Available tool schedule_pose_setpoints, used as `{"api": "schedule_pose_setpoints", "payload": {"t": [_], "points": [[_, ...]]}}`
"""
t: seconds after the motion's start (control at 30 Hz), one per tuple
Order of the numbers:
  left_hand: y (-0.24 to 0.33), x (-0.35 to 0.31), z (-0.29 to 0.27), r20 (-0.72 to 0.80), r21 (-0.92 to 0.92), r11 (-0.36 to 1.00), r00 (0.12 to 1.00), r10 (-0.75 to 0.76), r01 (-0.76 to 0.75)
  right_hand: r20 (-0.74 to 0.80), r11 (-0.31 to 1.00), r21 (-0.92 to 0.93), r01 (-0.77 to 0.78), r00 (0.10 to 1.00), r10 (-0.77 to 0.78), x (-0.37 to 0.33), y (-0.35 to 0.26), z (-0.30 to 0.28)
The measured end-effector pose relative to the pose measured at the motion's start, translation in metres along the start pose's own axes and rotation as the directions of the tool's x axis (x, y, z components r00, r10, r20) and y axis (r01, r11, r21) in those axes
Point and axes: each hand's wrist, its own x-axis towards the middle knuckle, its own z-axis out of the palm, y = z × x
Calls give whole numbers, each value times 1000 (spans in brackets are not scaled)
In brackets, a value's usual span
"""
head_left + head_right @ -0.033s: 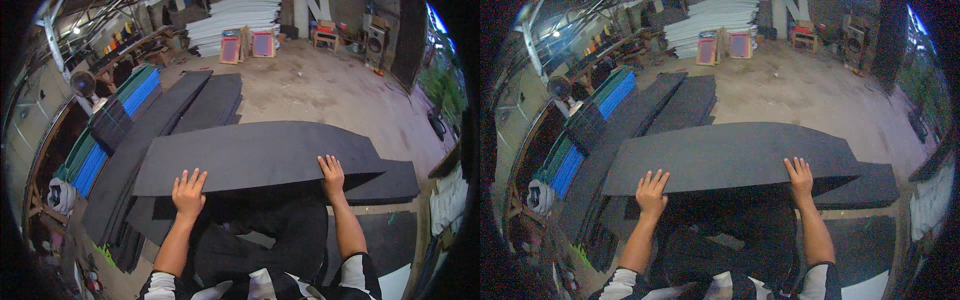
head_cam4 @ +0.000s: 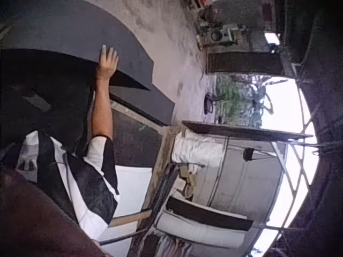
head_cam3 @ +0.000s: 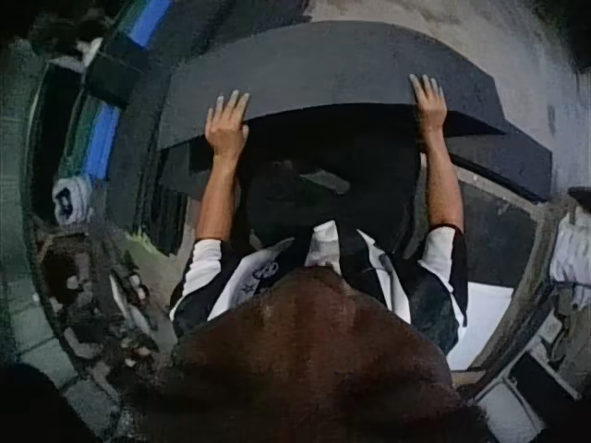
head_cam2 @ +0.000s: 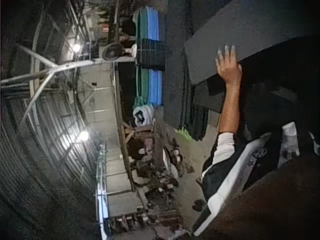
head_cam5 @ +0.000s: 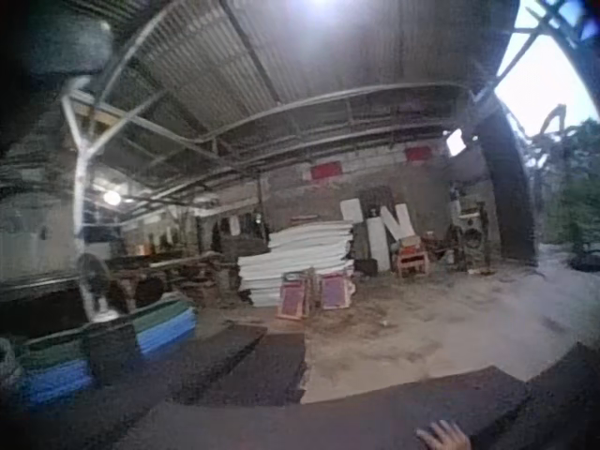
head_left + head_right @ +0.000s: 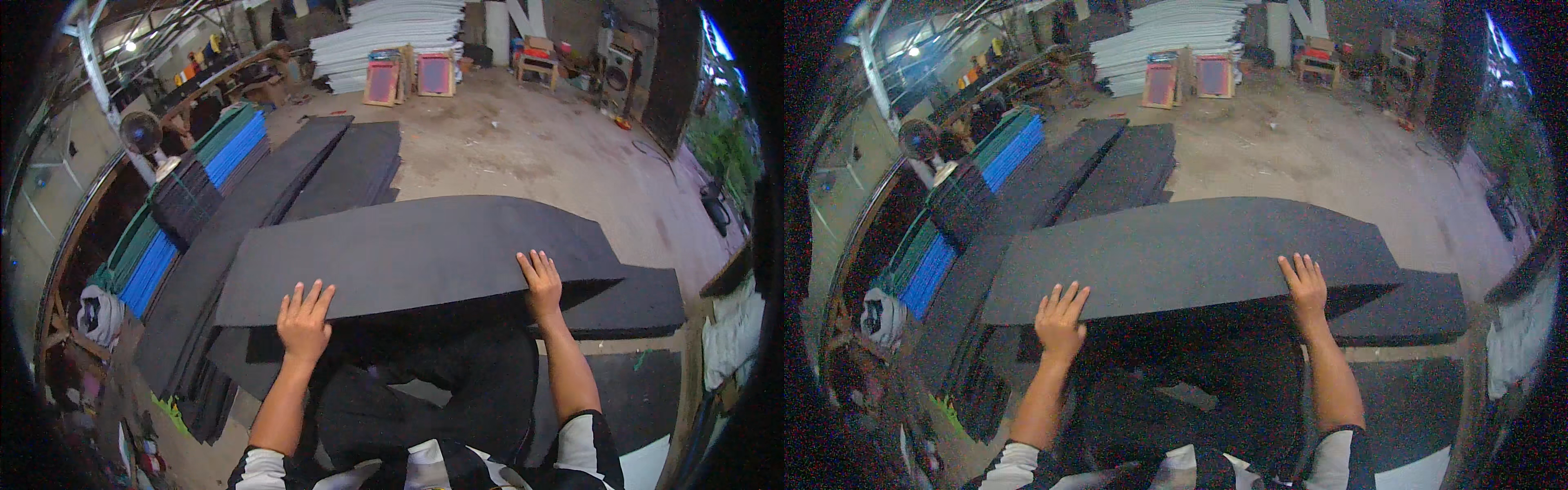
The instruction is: The person sits on the floor and repeatedly picks up dark gray foam sheets from a pile, then places them onto a separate stack. The person handles the sheets one at a time, transferring them between two locations on the floor.
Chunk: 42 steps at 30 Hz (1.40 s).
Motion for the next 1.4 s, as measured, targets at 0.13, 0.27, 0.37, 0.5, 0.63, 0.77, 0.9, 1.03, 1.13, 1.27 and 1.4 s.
{"api": "schedule_pose_setpoints", "payload": {"t": [0.13,0.27,0.37,0.5,0.63,0.77,0.9,1.03,1.13,1.27,1.4], "points": [[-49,-61,-52,102,52,985,980,-168,164,-131,981,55,185,976,-176,67,-41,19],[-101,-132,-87,109,192,934,939,-325,301,-238,934,83,347,917,-320,128,-103,59],[-104,-181,-101,166,226,875,868,-467,428,-271,879,145,455,872,-407,164,-161,81],[-106,-240,-89,127,239,777,775,-619,582,-296,791,267,551,828,-476,200,-234,120],[-95,-246,-58,245,317,625,575,-781,713,-37,830,346,438,890,-454,212,-290,188],[-73,-237,-2,307,249,660,588,-748,709,422,960,259,111,881,-216,135,-379,232],[-77,-227,33,284,270,685,624,-728,676,415,742,517,427,633,-654,57,-456,204],[-101,-222,41,370,145,760,677,-636,634,340,654,584,480,588,-734,41,-482,205],[-123,-239,9,394,138,670,580,-713,729,385,657,584,477,550,-741,45,-477,206],[-159,-327,36,-130,-74,414,403,-906,907,329,626,597,501,559,-761,48,-475,205],[-213,-399,70,317,-942,-170,609,-727,288,342,640,607,471,572,-745,51,-481,214]]}}
